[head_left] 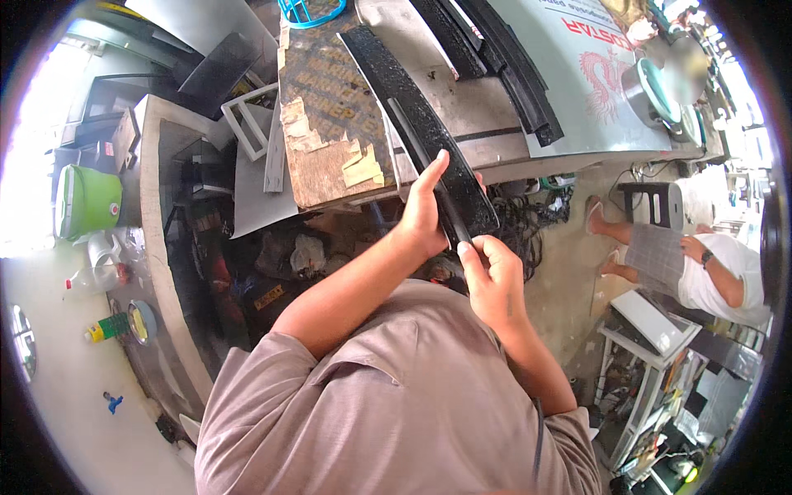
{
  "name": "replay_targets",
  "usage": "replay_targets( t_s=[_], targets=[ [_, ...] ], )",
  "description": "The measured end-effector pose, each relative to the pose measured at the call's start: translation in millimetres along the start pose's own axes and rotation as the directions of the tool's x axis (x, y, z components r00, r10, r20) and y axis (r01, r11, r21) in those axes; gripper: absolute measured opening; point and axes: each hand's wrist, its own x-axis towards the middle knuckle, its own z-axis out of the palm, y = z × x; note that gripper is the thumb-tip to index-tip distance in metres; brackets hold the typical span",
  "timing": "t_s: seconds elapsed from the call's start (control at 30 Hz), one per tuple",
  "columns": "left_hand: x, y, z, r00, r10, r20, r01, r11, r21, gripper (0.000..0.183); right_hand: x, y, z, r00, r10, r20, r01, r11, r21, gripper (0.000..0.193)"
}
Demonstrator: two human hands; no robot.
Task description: The person attaches a rubber seal strip along the edge of a black panel by hand, retrieves shears from a canvas bag to cut the excess strip, and presses the rubber strip firmly into place.
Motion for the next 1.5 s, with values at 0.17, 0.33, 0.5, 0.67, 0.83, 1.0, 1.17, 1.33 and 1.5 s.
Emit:
replay_targets(
  t_s=[0.17,0.33,0.5,0.67,0.83,1.0,1.17,1.33,1.5],
  targets=[
    [-10,13,16,0.999,0.043,0.003,-0.043,0.998,-0.052,0.074,-13,5,-5,0.984,0.137,0.110,-0.154,0.973,0.171,0.024],
    [-7,25,23,0.993,0.115,-0.023,-0.114,0.991,0.070,0.085,-33,28,-27,0.986,0.064,0.153,-0.097,0.971,0.219,0.020],
    [8,15,34,0.976,0.200,-0.085,-0.183,0.968,0.174,0.082,-15,-9,-28,0.979,-0.143,-0.148,0.140,0.990,-0.028,0.012],
    [16,28,33,0.944,0.329,-0.012,-0.314,0.911,0.267,0.086,-20,2,-41,0.996,-0.089,-0.002,0.089,0.995,0.042,0.015],
    [18,11,44,0.962,0.273,0.030,-0.274,0.949,0.158,0.083,-22,0,-38,0.979,-0.114,-0.171,0.124,0.991,0.052,0.016],
    [7,-11,55,0.972,0.220,0.087,-0.235,0.940,0.247,0.079,-3,3,-18,0.986,-0.045,-0.163,0.068,0.988,0.140,0.026],
    [14,12,66,0.942,0.333,0.040,-0.333,0.918,0.216,0.081,-13,12,-35,0.999,0.035,0.041,-0.042,0.982,0.183,0.027],
    [12,18,71,0.919,0.390,0.057,-0.388,0.873,0.294,0.084,-13,7,-37,0.986,-0.109,-0.125,0.126,0.983,0.135,0.022],
    [14,5,71,0.933,0.359,-0.009,-0.347,0.908,0.235,0.081,-4,8,-26,0.951,-0.139,-0.277,0.166,0.983,0.077,0.023]
  ],
)
